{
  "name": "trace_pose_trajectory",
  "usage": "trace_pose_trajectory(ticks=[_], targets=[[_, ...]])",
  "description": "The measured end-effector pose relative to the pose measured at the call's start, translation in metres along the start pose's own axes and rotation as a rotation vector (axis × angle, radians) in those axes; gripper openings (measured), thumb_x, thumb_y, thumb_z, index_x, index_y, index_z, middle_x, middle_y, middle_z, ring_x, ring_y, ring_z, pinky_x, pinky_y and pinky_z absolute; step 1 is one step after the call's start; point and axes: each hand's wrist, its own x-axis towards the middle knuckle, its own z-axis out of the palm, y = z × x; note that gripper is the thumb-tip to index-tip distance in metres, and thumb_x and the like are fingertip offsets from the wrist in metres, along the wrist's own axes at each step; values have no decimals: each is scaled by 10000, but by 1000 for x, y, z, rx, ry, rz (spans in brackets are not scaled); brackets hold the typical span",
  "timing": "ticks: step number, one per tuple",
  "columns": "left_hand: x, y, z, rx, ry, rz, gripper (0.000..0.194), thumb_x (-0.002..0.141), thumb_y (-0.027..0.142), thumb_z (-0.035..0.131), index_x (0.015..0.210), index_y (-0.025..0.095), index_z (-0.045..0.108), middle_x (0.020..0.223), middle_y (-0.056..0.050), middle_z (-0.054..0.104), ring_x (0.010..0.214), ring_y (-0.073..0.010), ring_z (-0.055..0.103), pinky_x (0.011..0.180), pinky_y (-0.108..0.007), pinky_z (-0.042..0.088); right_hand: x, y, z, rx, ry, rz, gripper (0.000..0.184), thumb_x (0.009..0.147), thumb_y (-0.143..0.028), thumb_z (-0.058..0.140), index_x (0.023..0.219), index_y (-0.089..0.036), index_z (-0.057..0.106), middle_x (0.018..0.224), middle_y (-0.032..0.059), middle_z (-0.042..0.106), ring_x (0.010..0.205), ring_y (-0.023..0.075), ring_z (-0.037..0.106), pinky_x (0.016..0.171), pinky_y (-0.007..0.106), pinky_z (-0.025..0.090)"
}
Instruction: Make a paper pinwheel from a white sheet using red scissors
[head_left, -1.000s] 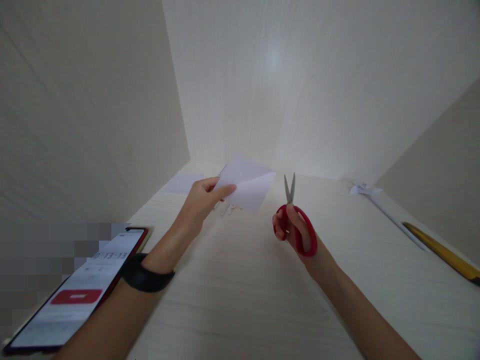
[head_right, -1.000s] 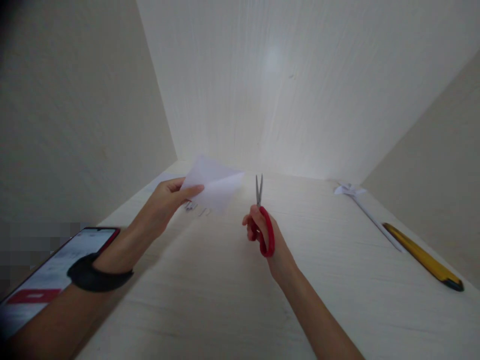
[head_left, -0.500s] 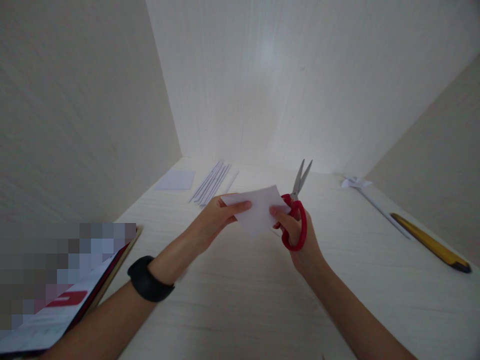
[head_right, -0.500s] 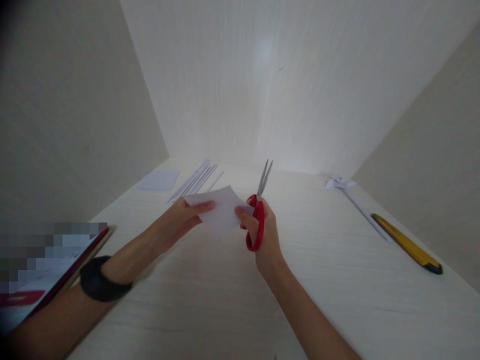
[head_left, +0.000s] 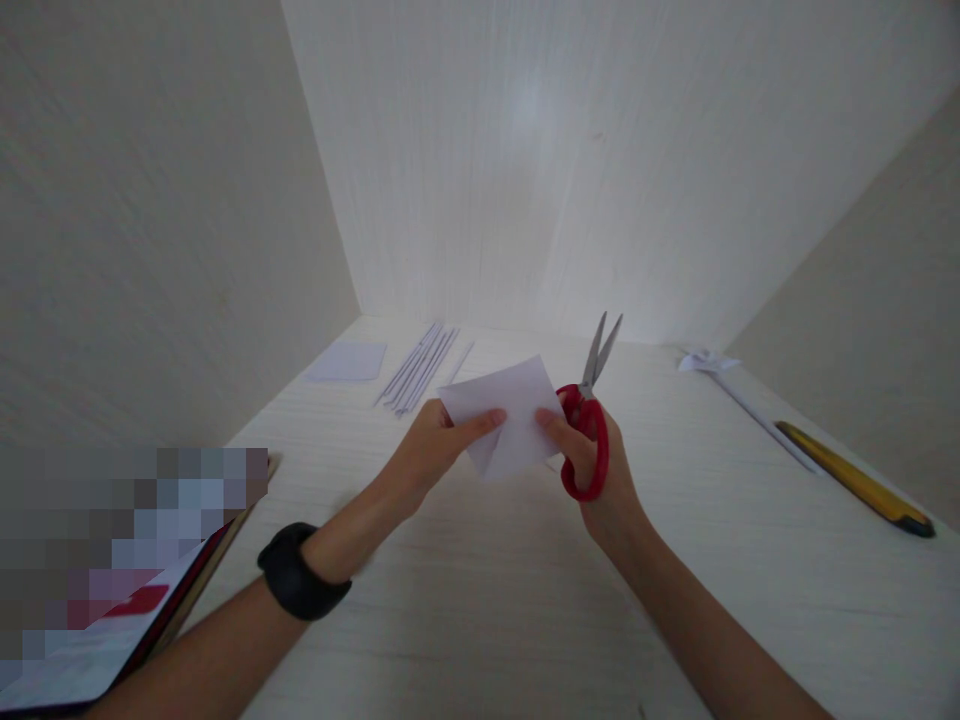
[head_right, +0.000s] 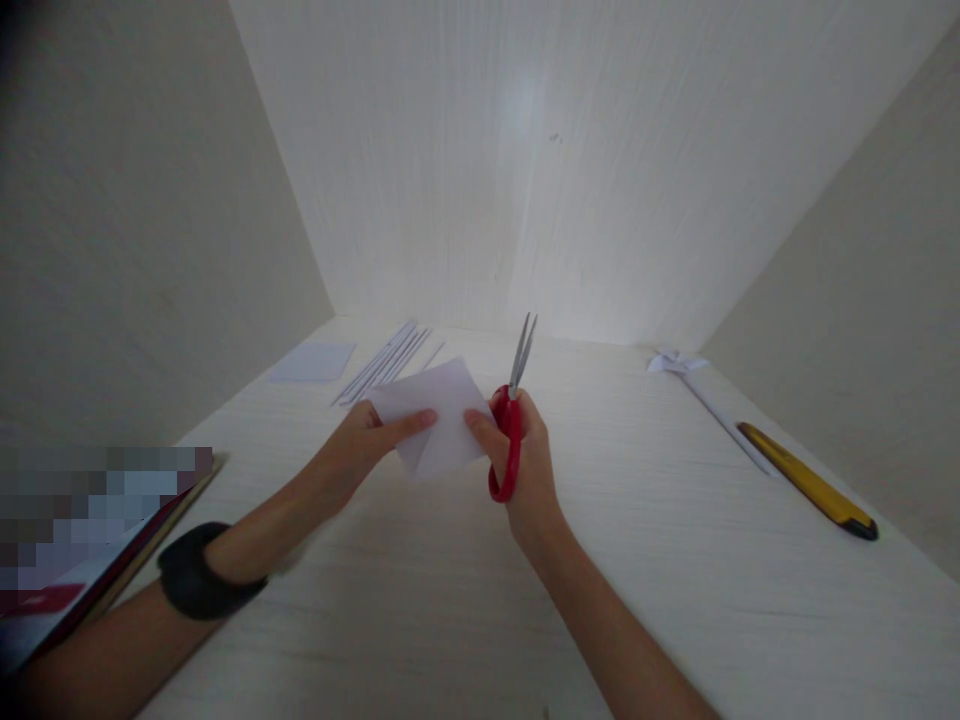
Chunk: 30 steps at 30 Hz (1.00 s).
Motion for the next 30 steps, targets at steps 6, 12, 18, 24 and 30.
trace_pose_trajectory(ticks=[6,12,18,24,30], targets=[[-1,2,-1,53,-26,-34,311,660,309,834,934,186,751,1012,-62,787,935,-231,713,817,-321,559,1,-1,-1,-2,25,7,311,701,-349,730,709,-210,452,616,-63,423,575,97,368,513,252,268],[0,0,-1,-7,-30,-56,414,621,281,860,996,166,728,1084,-86,769,970,-238,703,863,-340,548,0,-2,-1,-9,10,21,291,699,-335,721,705,-211,458,621,-61,429,579,99,379,523,255,280],[-1,1,-1,-176,-53,-78,331,691,333,824,960,158,741,956,-85,787,841,-215,723,794,-324,560,0,-3,-1,-26,-62,79,225,691,-332,708,759,-210,532,683,-32,527,616,128,482,582,282,398],[-2,6,-1,-189,-2,-105,309,686,308,823,923,134,731,859,-81,783,707,-186,707,695,-296,552,2,-1,1,-74,-85,101,240,637,-322,742,777,-194,596,639,-25,567,564,131,495,517,273,399],[0,5,-2,-191,-47,-102,308,654,267,842,911,137,734,887,-76,784,713,-180,702,715,-308,545,1,-3,0,-53,-36,90,252,647,-326,739,807,-196,595,705,-12,597,642,154,550,601,302,461]])
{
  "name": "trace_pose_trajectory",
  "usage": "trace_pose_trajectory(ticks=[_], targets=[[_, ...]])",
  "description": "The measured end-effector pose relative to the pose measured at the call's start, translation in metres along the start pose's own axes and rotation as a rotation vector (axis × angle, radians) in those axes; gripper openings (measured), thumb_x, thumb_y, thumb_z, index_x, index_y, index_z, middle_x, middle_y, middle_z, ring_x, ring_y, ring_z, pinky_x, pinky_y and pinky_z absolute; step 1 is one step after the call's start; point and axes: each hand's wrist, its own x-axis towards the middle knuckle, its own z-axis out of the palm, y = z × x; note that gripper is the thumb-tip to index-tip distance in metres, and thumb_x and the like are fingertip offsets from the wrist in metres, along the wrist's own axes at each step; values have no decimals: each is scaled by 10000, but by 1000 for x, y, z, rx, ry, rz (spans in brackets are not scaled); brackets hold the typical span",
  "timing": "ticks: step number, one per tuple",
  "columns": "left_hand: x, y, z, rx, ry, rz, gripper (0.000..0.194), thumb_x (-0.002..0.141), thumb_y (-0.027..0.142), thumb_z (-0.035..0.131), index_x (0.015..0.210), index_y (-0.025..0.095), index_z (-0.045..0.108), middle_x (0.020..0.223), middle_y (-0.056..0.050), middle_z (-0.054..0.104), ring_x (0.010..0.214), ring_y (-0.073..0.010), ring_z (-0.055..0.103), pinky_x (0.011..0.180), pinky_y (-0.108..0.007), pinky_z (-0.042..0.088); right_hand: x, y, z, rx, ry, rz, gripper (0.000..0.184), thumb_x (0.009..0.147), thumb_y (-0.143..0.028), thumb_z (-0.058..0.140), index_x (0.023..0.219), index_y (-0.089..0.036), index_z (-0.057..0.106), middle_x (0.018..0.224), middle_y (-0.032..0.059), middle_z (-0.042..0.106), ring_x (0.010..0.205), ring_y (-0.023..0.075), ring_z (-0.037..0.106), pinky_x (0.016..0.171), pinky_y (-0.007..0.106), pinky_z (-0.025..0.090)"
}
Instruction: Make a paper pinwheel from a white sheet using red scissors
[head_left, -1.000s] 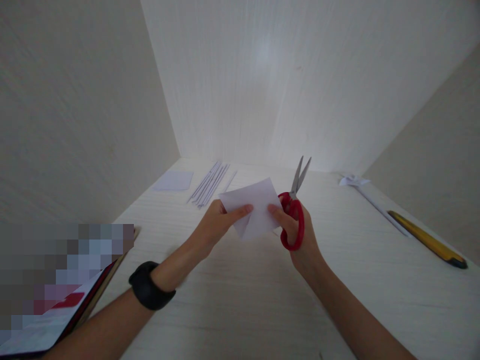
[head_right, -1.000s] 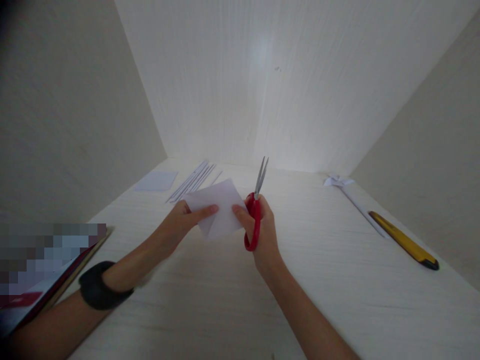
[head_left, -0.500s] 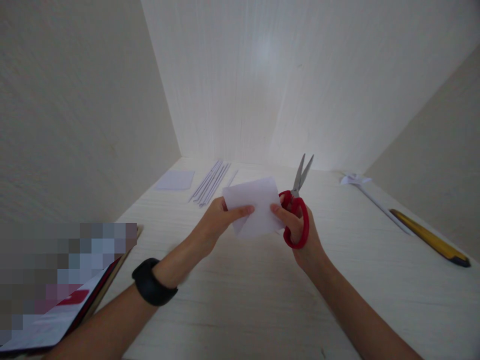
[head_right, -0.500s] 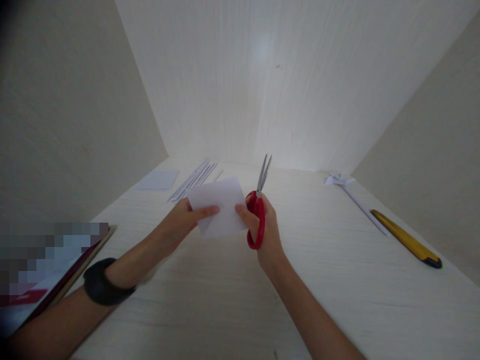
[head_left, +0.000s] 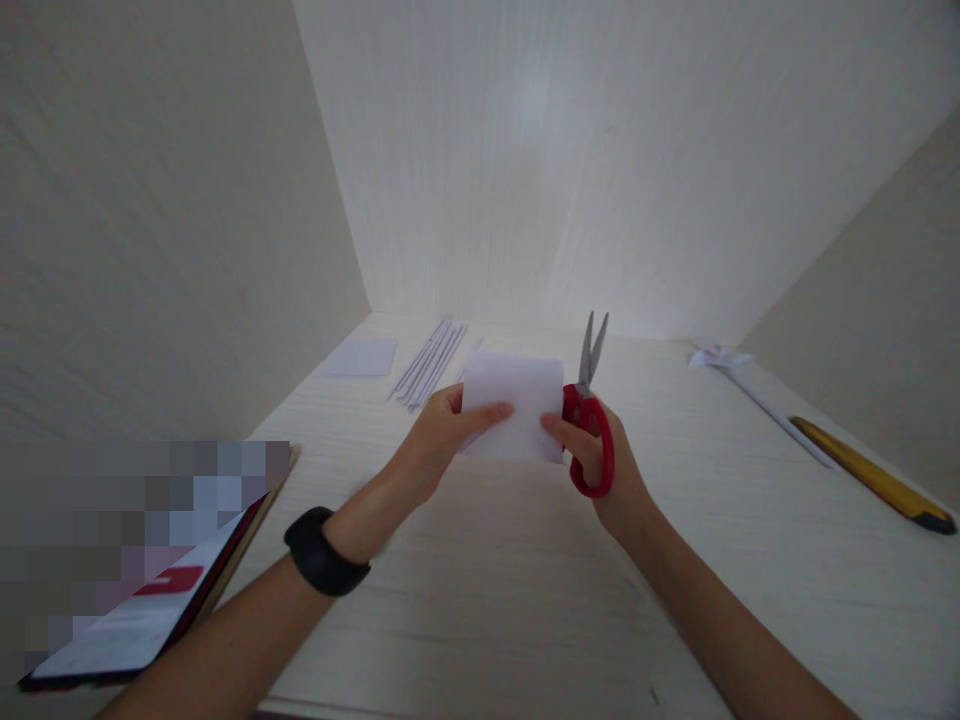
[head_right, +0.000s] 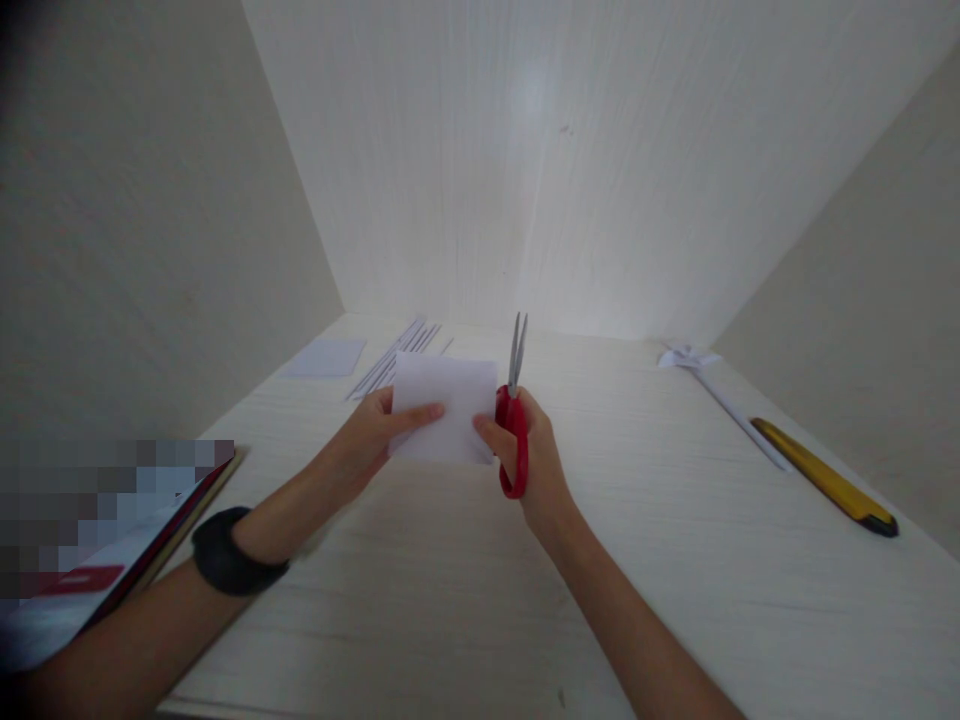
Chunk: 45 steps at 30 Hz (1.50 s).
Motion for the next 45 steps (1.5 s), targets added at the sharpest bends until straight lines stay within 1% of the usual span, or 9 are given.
trace_pose_trajectory(ticks=[5,9,16,20,24,29,37,42,45], targets=[[2,2,-4,-39,-141,19,341,654,203,835,978,144,748,948,-78,785,883,-208,714,850,-324,523,-2,-1,-1,30,73,-49,209,692,-303,716,787,-217,551,739,-14,583,693,161,546,642,303,451],[2,2,-5,-20,-157,21,306,672,229,829,960,150,765,947,-73,785,865,-186,708,859,-309,513,-1,0,-3,49,92,-73,200,711,-290,707,801,-216,545,774,-13,588,695,150,534,631,290,437],[-1,2,0,77,-58,45,268,686,305,816,907,159,775,923,-72,780,818,-189,691,813,-317,511,-1,2,-3,35,63,-67,194,734,-295,703,843,-212,565,750,-17,569,676,150,521,637,305,445],[-2,3,0,93,19,59,262,688,345,806,862,157,751,804,-49,746,695,-173,654,755,-338,522,-1,3,-3,7,19,-83,192,733,-309,711,819,-206,574,704,-26,575,625,132,502,574,278,406],[1,4,-4,136,122,175,222,697,343,791,794,153,727,737,-22,694,665,-144,600,710,-295,495,-2,4,-4,-8,-96,-102,254,808,-400,664,700,-211,534,588,-39,515,581,124,469,590,282,380],[6,10,-10,126,266,294,212,684,332,785,772,154,711,729,-6,671,681,-135,574,649,-255,450,-3,7,-5,9,-217,-86,360,891,-545,530,751,-218,583,597,-23,514,593,138,467,613,297,374],[10,16,-16,133,369,433,183,686,323,770,738,165,692,718,11,641,661,-121,546,601,-232,415,0,10,-3,-89,-310,-1,540,794,-749,501,734,-216,559,645,-6,550,580,138,479,605,299,378],[11,17,-16,147,393,469,170,713,317,744,765,169,679,717,20,618,680,-124,546,641,-240,436,2,14,-3,-141,-316,15,548,783,-743,525,751,-199,584,628,-6,546,585,138,485,602,300,373],[8,16,-14,195,363,453,165,725,321,743,747,169,682,680,27,608,638,-116,519,604,-234,410,1,11,-1,-145,-272,16,490,730,-677,645,754,-191,586,634,-18,532,597,133,483,599,295,374]])
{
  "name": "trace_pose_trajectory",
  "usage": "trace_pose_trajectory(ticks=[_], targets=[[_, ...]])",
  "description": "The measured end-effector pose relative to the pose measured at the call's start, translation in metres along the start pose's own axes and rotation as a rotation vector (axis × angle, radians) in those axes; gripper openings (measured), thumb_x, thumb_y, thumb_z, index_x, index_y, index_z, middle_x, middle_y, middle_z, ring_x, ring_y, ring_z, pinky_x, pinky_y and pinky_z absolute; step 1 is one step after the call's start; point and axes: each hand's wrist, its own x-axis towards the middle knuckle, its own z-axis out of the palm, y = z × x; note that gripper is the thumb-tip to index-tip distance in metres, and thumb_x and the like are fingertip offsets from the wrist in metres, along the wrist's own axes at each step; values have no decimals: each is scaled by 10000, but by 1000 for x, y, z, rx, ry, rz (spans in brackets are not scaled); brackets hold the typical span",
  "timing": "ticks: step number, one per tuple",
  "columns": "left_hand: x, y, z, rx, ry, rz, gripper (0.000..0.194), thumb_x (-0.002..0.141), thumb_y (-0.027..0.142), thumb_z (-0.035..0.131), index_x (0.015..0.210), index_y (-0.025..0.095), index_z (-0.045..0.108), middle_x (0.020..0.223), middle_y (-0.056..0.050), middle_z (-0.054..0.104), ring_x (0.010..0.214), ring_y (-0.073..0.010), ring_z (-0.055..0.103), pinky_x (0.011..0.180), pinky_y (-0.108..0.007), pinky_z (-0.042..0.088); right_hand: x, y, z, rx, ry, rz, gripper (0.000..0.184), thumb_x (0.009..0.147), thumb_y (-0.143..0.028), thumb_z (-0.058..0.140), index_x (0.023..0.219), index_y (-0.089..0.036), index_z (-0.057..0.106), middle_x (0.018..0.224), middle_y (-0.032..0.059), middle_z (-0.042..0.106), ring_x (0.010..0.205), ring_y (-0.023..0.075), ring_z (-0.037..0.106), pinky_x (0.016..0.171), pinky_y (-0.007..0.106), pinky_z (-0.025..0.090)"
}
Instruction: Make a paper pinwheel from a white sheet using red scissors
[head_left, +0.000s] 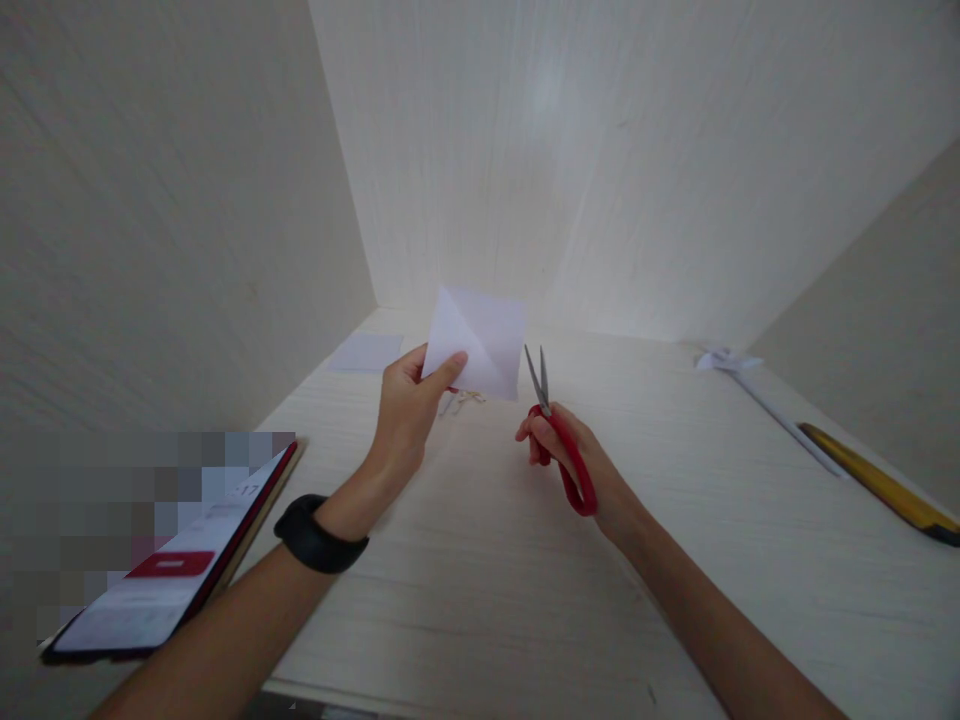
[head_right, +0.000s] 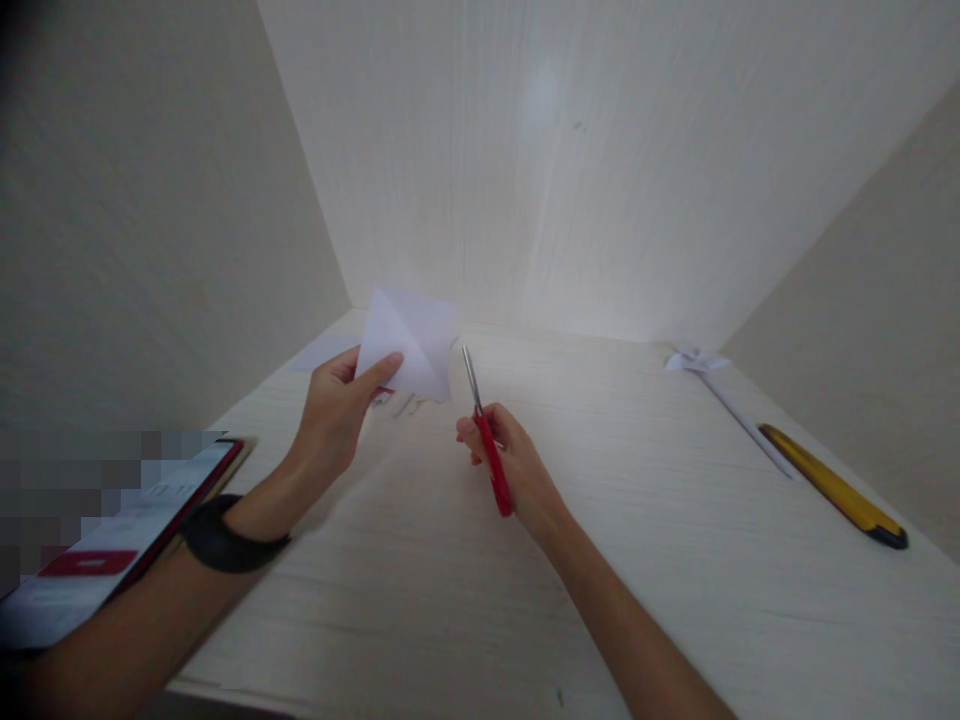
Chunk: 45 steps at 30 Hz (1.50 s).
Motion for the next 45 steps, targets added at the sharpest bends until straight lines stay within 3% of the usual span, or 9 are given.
trace_pose_trajectory(ticks=[5,11,18,25,33,39,45], targets=[[-7,0,4,69,-84,-23,181,704,324,771,699,169,679,608,41,565,573,-106,465,535,-233,352,-1,-10,3,54,125,-37,362,652,-473,775,755,-211,546,768,-27,565,657,116,496,654,288,405],[-11,-2,9,60,-191,-47,189,702,329,778,708,165,684,627,36,590,598,-107,496,557,-227,384,0,-11,1,90,200,-46,288,624,-372,766,717,-209,547,668,-46,540,608,112,480,618,281,391],[-15,-2,12,-172,-305,-173,267,652,261,828,887,176,733,881,-17,747,759,-153,634,720,-273,494,-1,-10,0,117,276,-38,233,648,-345,718,732,-202,554,627,-41,537,591,115,474,578,270,377],[-16,-11,10,-348,-511,-288,332,719,192,783,1044,195,711,1026,-54,750,955,-193,665,869,-314,492,-1,-6,1,168,315,-67,230,677,-357,693,768,-203,549,673,-41,529,614,109,478,598,264,391],[-21,-14,15,-320,-423,-310,250,677,222,822,911,199,737,912,-32,741,792,-138,651,695,-245,513,-2,-7,3,168,278,-122,232,683,-348,702,797,-210,555,695,-43,525,641,110,453,628,266,395],[-19,-15,16,-265,-299,-281,268,629,250,843,859,168,733,855,-39,744,776,-166,655,707,-283,522,-2,-9,6,123,181,-106,284,628,-307,756,749,-222,514,705,-39,538,656,126,481,633,286,407],[-15,-15,14,-196,-217,-232,241,624,244,833,818,156,722,824,-33,734,745,-155,641,678,-268,507,-3,-9,5,94,108,-77,310,672,-400,749,721,-217,503,683,-46,511,602,107,455,599,274,386]])
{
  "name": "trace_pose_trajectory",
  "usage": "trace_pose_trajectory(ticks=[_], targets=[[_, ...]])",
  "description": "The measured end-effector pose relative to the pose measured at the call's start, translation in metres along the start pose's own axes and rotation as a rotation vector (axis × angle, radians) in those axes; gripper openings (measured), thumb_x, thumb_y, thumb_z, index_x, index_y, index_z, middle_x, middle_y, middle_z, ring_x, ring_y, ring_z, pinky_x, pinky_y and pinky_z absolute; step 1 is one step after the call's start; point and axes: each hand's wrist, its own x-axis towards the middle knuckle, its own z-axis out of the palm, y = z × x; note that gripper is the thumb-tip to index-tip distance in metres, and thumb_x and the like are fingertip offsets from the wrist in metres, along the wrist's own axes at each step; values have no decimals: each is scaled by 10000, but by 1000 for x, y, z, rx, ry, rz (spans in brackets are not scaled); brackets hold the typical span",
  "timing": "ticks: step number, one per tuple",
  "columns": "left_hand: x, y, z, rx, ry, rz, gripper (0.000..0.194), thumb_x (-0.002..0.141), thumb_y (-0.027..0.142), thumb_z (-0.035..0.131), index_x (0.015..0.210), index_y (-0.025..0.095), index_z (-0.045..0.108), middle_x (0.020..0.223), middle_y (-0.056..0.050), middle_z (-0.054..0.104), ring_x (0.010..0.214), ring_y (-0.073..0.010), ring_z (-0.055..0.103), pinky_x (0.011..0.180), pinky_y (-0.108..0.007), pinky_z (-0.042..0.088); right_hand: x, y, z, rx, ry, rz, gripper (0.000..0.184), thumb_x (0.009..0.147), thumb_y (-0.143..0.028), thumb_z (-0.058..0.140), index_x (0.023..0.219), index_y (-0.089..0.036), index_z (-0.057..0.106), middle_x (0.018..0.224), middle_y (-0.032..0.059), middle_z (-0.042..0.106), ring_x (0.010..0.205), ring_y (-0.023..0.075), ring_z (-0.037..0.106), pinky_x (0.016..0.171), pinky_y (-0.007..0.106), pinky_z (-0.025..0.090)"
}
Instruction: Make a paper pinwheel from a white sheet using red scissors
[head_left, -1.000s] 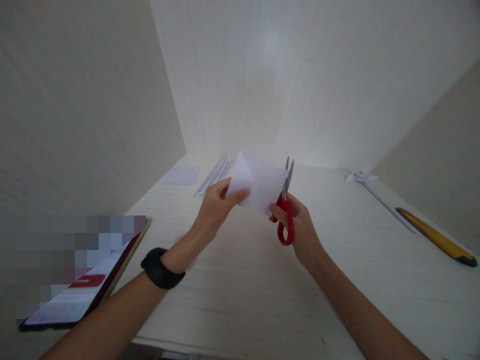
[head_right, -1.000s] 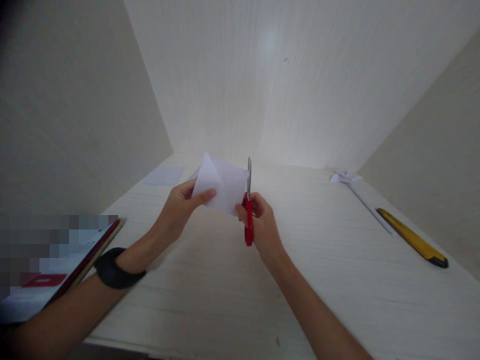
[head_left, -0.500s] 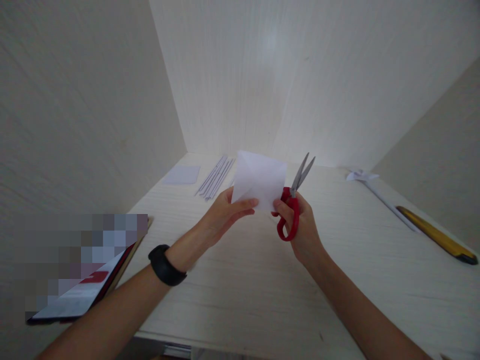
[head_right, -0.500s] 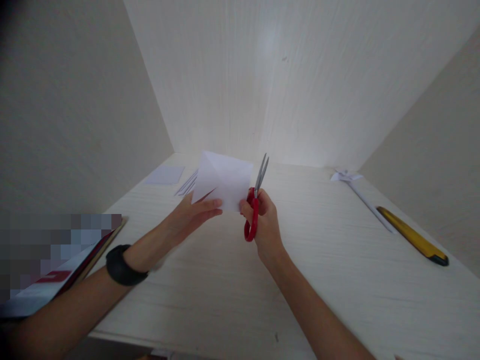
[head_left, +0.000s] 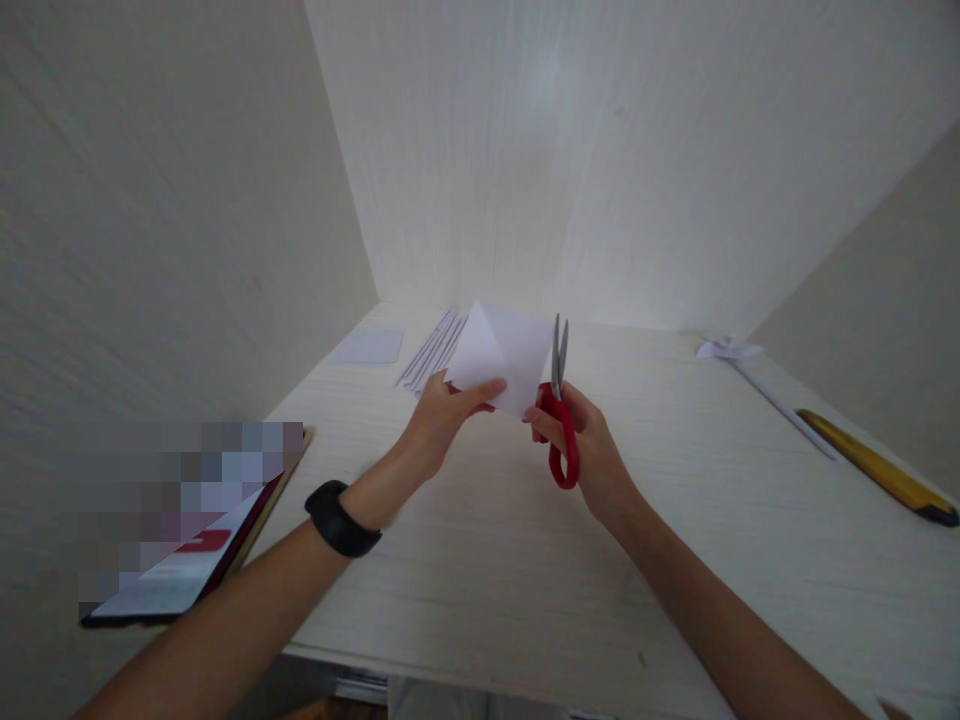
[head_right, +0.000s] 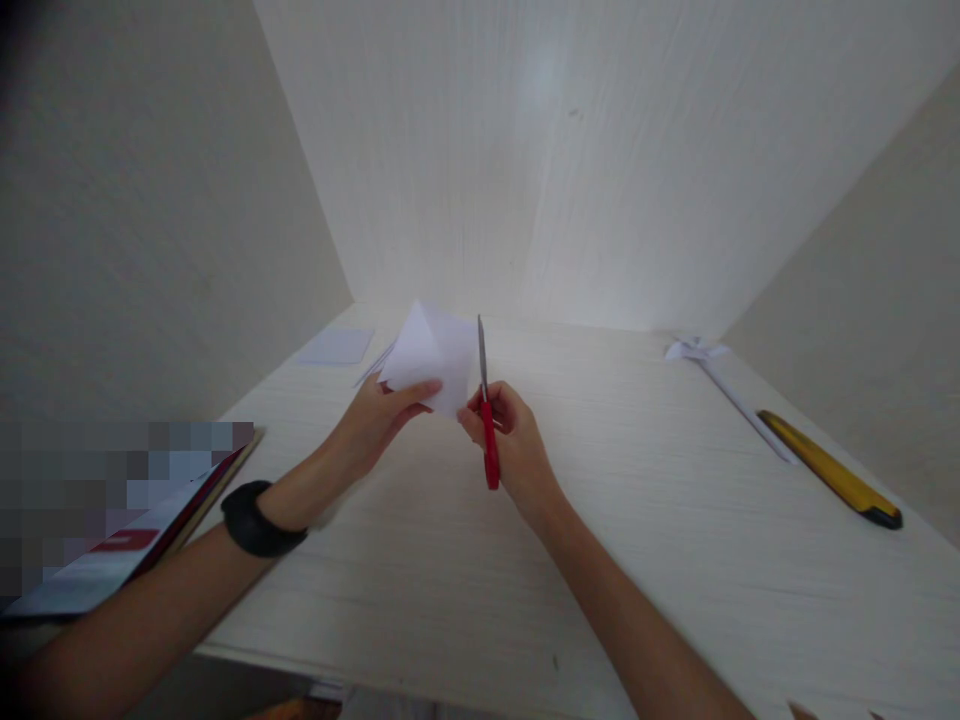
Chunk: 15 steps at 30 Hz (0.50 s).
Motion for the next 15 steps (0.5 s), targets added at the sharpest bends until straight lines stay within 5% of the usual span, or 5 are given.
trace_pose_trajectory(ticks=[8,15], targets=[[6,9,-6,19,113,73,231,630,234,801,816,157,686,863,-25,709,756,-137,624,669,-247,496,-4,-1,-2,-35,-150,45,419,859,-606,512,743,-204,517,666,-19,505,587,118,444,610,293,366],[7,7,-7,102,149,108,220,618,234,784,787,154,668,772,-12,686,689,-144,593,631,-264,460,-3,9,-4,-92,-171,-20,460,858,-668,501,779,-215,494,684,-20,482,627,137,437,632,307,356]])
